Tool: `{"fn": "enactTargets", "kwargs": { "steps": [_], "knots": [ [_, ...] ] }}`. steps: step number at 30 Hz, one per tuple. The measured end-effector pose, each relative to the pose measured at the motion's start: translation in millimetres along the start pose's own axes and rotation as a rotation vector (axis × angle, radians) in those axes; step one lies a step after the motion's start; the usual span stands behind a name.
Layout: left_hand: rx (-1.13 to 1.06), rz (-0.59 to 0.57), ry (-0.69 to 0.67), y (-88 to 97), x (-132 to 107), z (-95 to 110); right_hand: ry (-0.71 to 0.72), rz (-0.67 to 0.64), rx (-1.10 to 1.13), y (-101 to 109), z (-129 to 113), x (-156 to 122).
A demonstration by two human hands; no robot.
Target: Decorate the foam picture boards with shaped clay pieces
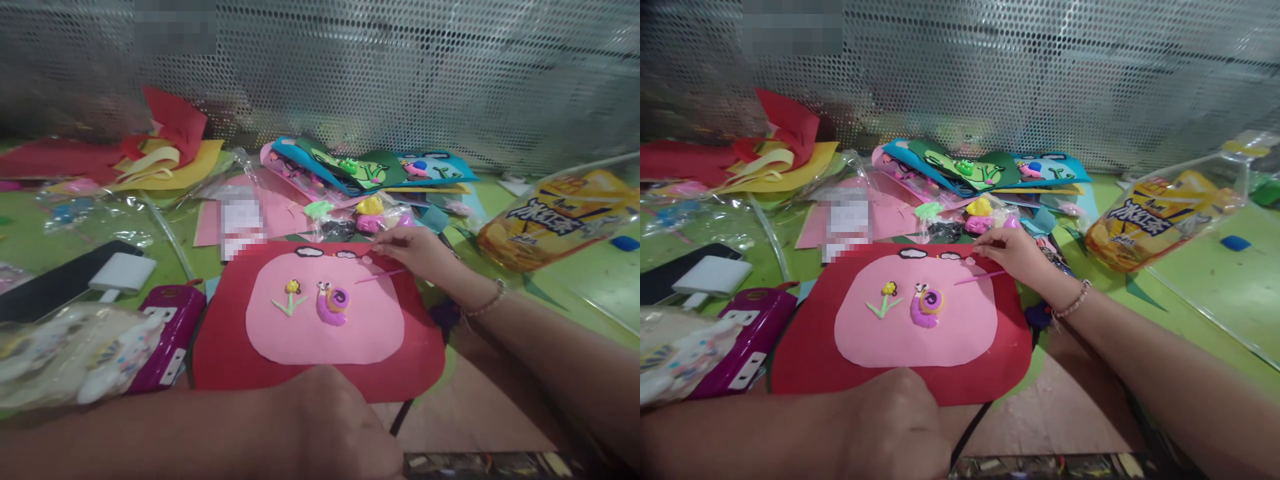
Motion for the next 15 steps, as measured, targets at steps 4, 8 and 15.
{"fn": "enactTargets", "kwargs": {
  "steps": [4, 8, 15],
  "knots": [
    [-0.022, 0.011, -0.031, -1.4, 1.3, -2.0, -0.024, -0.009, -0.037, -0.4, -1.7, 0.6],
    [-0.063, 0.038, -0.030, -2.2, 1.5, -4.5, -0.027, -0.008, -0.130, -0.7, -1.9, 1.4],
    [-0.029, 0.010, -0.008, -1.3, 1.1, -2.7, -0.022, -0.055, -0.178, -1.6, 2.0, 2.2]
  ]
}}
Point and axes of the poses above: each hand's wrist, its own x-axis towards the middle knuckle, its own y-axis out of the back of the hand, z = x × y, the point moved 2 cm from there along x, towards the middle knuckle, and after that the axes turned 11 degrees about y, right-handed, at the moved point
